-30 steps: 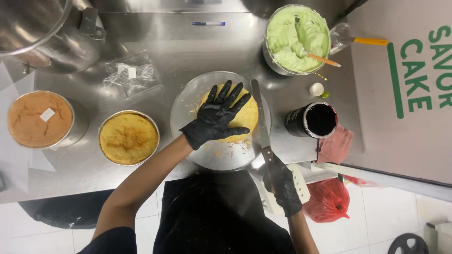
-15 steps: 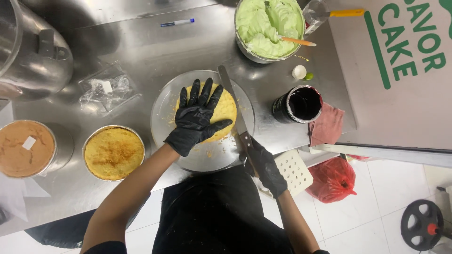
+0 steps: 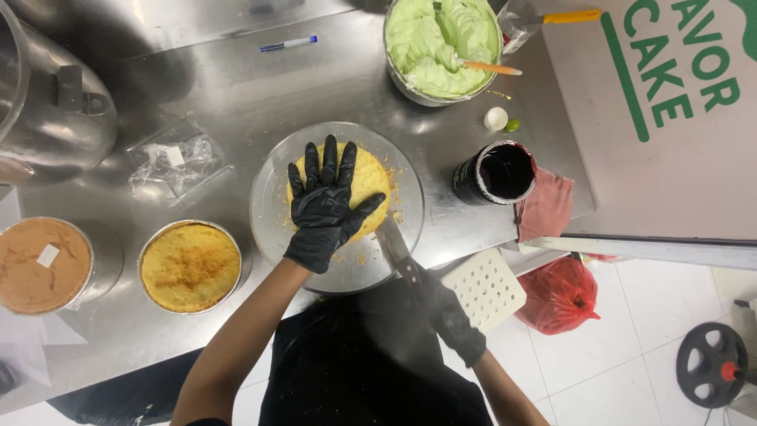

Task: The person removes baked cake layers from round pans and slices each layer horizontally with a serrated knife on a turntable, peeling parchment paper off the cut layers and setting the sliced layers aside on the stainless steel table.

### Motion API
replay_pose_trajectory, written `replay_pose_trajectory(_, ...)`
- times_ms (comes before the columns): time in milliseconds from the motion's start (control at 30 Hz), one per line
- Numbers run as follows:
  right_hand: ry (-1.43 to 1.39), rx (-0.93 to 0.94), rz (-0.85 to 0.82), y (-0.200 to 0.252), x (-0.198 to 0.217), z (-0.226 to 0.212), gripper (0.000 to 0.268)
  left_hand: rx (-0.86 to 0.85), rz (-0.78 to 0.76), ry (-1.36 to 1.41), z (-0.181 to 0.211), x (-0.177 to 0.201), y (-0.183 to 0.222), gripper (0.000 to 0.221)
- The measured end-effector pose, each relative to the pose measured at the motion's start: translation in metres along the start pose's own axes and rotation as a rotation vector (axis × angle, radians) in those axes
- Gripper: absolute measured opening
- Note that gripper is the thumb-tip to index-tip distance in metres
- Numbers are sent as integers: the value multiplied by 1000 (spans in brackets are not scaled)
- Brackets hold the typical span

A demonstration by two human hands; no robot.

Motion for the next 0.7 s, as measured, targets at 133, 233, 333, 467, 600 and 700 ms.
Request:
replay_pose_trajectory(133,-257,326,-181,8,-5,31,92,9,38,-8,-1,-5,5,98)
replay_pose_trajectory(233,-322,105,-103,-21,-9,56,92,77,33,36,-3,-3,5,100)
replay_pose_trajectory(333,-408,260,-207,-26,-28,14,75,175,47,23,-6,-6,7,100)
replay_pose_trajectory(467,-315,425,-276,-5,-25,7,79,232,73,12,-7,-14,10,98)
replay_pose_trajectory(600,-323,314,-229,-16,-31,14,88,231,96,29,-2,-2,12,102)
replay_pose_trajectory(700,-452,286,-391,-38,-43,-3,95,255,-106,-46,-8,13,10,102)
Point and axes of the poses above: each hand's wrist, its own y-axis away from the middle knuckle, its own x-axis out of the back of the hand, z = x × y, the point moved 6 cm from there along -y, towards the middle knuckle, and after that the axes turned 6 degrees about -x, right-handed, at the moved point
